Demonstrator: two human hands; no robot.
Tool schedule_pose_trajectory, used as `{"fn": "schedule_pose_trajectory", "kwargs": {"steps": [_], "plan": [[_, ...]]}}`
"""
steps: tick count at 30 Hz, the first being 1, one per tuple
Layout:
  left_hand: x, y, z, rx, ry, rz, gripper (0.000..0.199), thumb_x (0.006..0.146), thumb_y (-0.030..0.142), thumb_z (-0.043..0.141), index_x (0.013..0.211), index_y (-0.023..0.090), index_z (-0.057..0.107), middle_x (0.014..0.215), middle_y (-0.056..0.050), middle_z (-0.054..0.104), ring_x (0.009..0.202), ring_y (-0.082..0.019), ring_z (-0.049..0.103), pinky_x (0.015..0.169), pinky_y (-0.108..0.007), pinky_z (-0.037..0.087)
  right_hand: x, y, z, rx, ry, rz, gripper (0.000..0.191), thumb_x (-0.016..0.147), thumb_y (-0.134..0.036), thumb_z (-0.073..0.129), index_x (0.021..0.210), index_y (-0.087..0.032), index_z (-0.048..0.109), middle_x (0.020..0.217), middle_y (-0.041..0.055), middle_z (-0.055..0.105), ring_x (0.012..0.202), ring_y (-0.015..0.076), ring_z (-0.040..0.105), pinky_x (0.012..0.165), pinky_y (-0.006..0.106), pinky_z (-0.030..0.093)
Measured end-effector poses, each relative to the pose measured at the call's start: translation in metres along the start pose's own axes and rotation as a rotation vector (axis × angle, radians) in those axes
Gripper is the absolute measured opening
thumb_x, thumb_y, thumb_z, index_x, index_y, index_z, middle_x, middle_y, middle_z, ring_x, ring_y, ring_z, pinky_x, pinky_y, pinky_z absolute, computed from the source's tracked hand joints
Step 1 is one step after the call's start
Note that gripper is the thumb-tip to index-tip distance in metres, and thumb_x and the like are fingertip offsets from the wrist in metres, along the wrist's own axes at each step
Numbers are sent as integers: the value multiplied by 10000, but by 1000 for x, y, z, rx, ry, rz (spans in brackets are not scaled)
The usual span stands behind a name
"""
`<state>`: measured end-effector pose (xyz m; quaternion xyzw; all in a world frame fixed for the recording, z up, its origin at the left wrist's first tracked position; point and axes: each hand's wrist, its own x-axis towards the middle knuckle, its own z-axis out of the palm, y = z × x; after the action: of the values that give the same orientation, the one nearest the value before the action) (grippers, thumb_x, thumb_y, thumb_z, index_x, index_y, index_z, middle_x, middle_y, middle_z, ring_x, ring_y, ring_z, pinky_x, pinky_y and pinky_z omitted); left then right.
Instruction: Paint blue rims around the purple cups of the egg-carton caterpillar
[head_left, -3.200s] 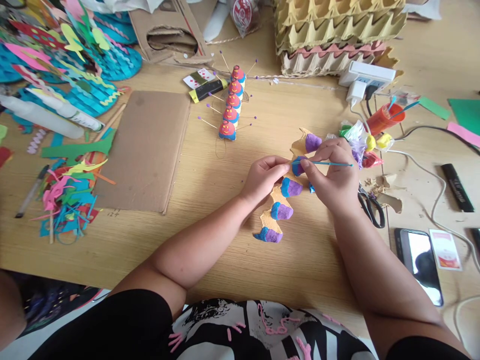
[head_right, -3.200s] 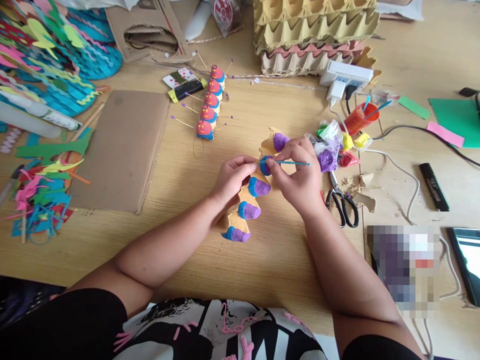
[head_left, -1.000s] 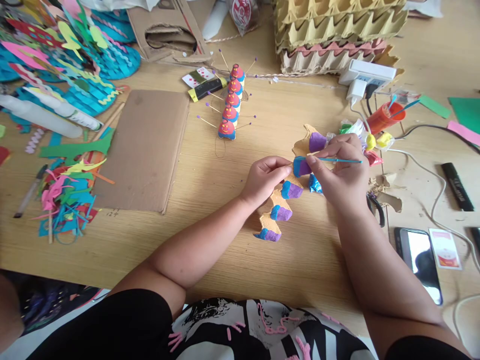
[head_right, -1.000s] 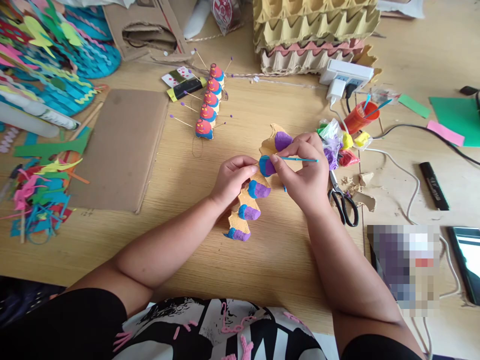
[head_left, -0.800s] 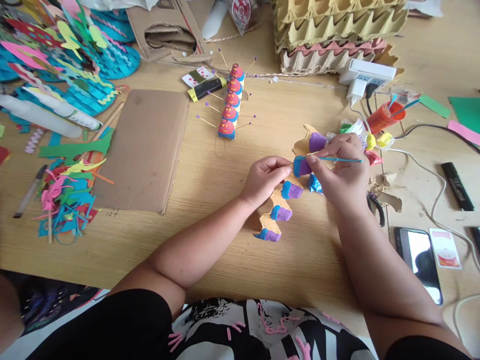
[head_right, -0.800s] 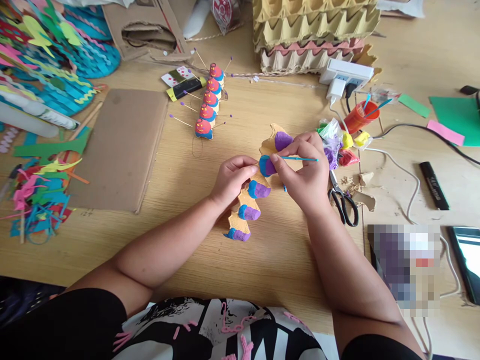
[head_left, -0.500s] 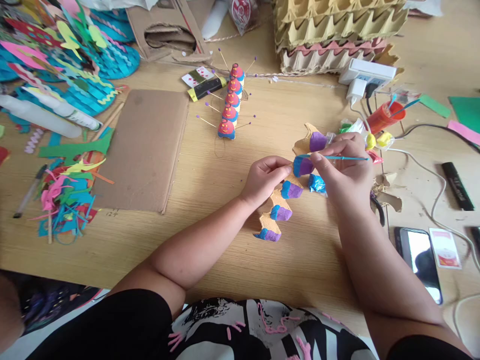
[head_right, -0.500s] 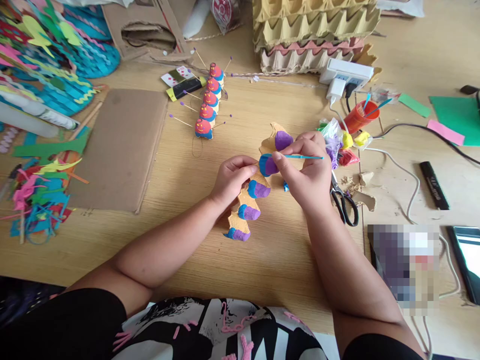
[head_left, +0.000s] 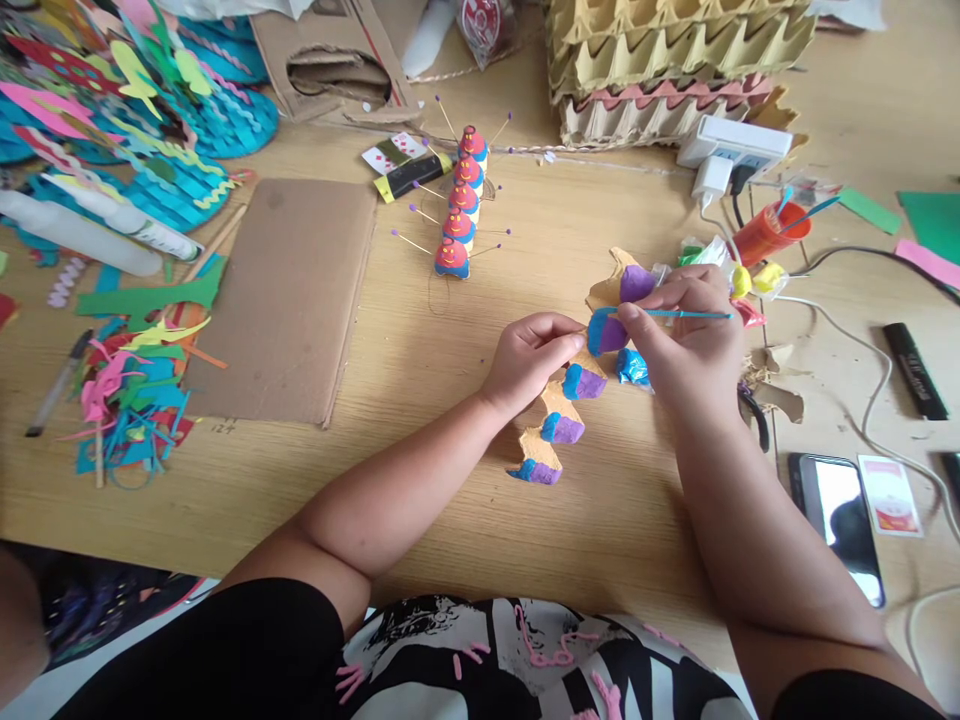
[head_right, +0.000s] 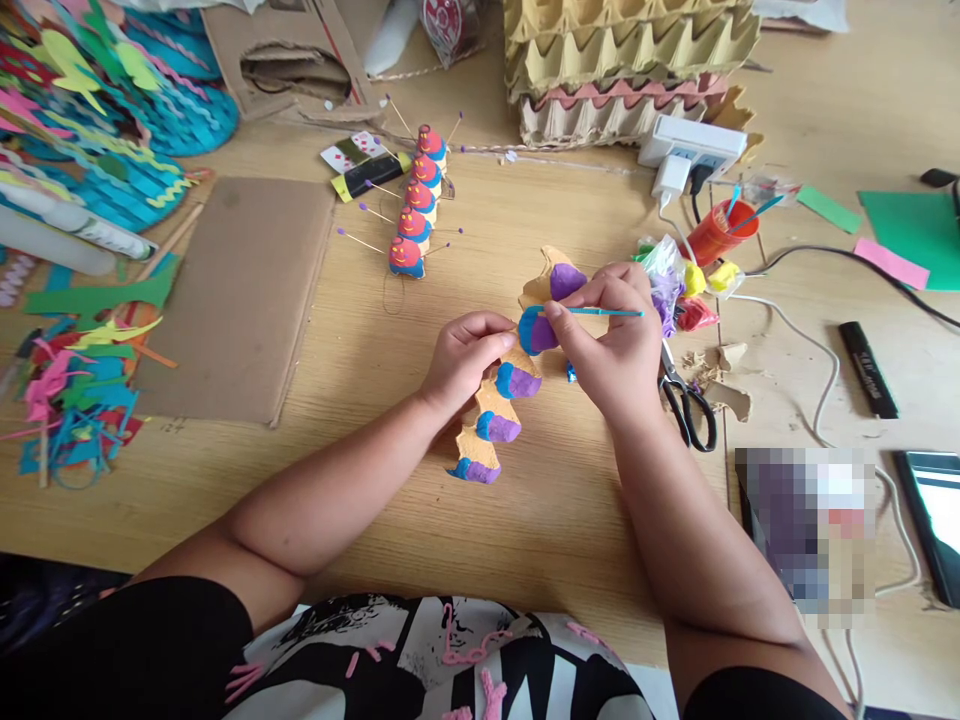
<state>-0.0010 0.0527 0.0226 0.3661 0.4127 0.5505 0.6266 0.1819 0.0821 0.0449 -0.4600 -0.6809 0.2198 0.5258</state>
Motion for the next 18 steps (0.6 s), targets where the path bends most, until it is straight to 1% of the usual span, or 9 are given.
{"fn": "schedule_pose_trajectory", "kwargs": {"steps": [4,7,10,13,18], "plan": [[0,0,1,-10,-2,2,136,726,315,795,705,183,767,568,36,571,504,-69,440,497,-232,347,-1,0,0,30,5,15,190,840,-336,931,813,-287,749,927,22,595,999,245,647,1088,552,565],[-1,0,2,-24,-1,7,130,734,307,793,699,184,766,565,36,564,503,-68,430,492,-231,330,-3,0,1,86,17,36,196,856,-399,918,827,-292,757,953,25,601,1014,239,647,1091,537,561],[-1,0,2,-21,9,-2,132,727,308,803,697,185,763,565,35,562,502,-68,425,489,-230,322,-3,-1,1,100,2,39,218,864,-444,906,829,-291,755,962,29,598,1017,239,642,1100,540,552],[-1,0,1,-20,3,6,125,733,303,803,704,187,767,567,35,567,509,-71,437,503,-231,348,-3,-1,1,71,-15,24,243,858,-466,908,817,-289,747,939,28,590,1009,244,641,1109,555,547],[0,-1,1,-9,-8,29,130,732,312,796,697,189,773,572,33,582,533,-80,485,529,-233,395,-1,0,1,37,-3,20,257,851,-480,908,811,-288,742,932,28,598,992,243,636,1084,549,559]]}}
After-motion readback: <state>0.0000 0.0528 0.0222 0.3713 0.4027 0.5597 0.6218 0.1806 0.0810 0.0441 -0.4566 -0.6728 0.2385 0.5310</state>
